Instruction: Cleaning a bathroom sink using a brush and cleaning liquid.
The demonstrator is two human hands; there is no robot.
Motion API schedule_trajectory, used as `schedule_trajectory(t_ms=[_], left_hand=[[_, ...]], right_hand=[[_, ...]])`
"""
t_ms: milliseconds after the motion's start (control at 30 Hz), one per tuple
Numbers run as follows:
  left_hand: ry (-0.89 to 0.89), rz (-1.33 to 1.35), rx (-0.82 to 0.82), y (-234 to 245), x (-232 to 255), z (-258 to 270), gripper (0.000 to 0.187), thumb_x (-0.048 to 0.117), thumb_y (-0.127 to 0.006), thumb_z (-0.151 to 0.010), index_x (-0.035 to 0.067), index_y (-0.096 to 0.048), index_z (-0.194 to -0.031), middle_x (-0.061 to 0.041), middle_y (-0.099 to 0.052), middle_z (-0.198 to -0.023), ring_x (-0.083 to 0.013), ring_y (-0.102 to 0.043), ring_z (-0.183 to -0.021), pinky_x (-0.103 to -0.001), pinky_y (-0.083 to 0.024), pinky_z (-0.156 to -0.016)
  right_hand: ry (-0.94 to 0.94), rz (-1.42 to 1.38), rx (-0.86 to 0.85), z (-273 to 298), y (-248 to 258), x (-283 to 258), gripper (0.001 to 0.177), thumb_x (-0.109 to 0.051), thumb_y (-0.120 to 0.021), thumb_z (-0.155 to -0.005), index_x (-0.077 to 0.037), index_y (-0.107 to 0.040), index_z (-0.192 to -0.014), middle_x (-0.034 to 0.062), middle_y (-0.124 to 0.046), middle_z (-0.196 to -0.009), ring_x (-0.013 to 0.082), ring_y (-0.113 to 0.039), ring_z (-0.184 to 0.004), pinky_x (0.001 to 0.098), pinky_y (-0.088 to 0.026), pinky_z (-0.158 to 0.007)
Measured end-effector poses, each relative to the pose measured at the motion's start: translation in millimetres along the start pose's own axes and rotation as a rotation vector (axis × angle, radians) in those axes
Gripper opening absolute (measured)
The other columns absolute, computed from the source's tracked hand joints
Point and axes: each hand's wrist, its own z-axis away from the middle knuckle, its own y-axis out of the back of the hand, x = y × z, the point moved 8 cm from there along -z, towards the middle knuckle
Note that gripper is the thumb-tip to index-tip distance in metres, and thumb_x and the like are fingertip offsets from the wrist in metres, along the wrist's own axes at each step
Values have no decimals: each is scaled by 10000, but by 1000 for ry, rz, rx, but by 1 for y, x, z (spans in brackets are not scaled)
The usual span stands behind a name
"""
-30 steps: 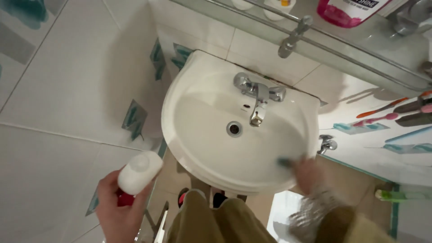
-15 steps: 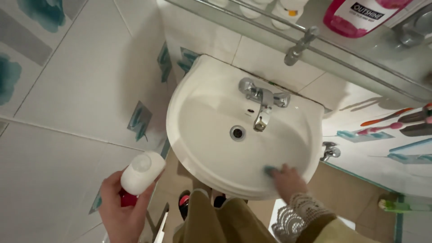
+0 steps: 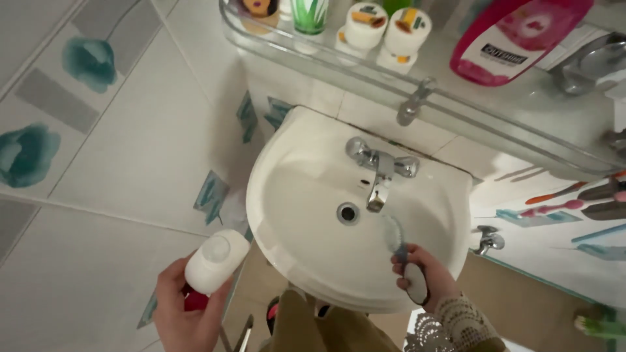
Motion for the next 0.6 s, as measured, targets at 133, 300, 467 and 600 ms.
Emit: schedule_trajectory(t_ms=[133, 300, 467, 600], left_hand=[[59, 2, -8, -12, 16, 0, 618, 113, -835, -769, -27, -537, -1291, -192, -727, -1164, -225, -725, -1059, -343, -589, -887], [125, -106, -11, -21, 15, -8, 617, 115, -852, -734, 1, -563, -1267, -198, -750, -1138, -244, -747, -1036, -362, -601, -866], [167, -181, 7, -34, 28, -5, 639, 55, -851, -710, -20, -546, -1267, -229, -700, -1182, -280, -734, -1058, -388, -614, -869], [108, -29, 71, -30, 29, 2, 590, 48, -829, -745, -37, -530, -1247, -221, -740, -1146, -267, -748, -1073, -378, -624, -879]], right_hand=[[-222, -44, -11, -1, -35, -22, 523, -47, -488, -846, 24, -593, -1353, 193, -731, -1126, 238, -692, -892, 351, -598, -672], [-58, 221, -63, -52, -52, -104, 416, -261, -593, -951, -99, -579, -1334, 98, -739, -1120, 229, -712, -836, 314, -517, -565], [2, 103, -226, -138, -27, -111, 375, -240, -623, -999, 20, -627, -1269, 113, -734, -979, 109, -591, -689, 210, -358, -455], [6, 85, -379, -127, -27, -96, 297, -185, -649, -1012, -1, -637, -1246, 62, -632, -813, 78, -504, -575, 218, -353, -428]])
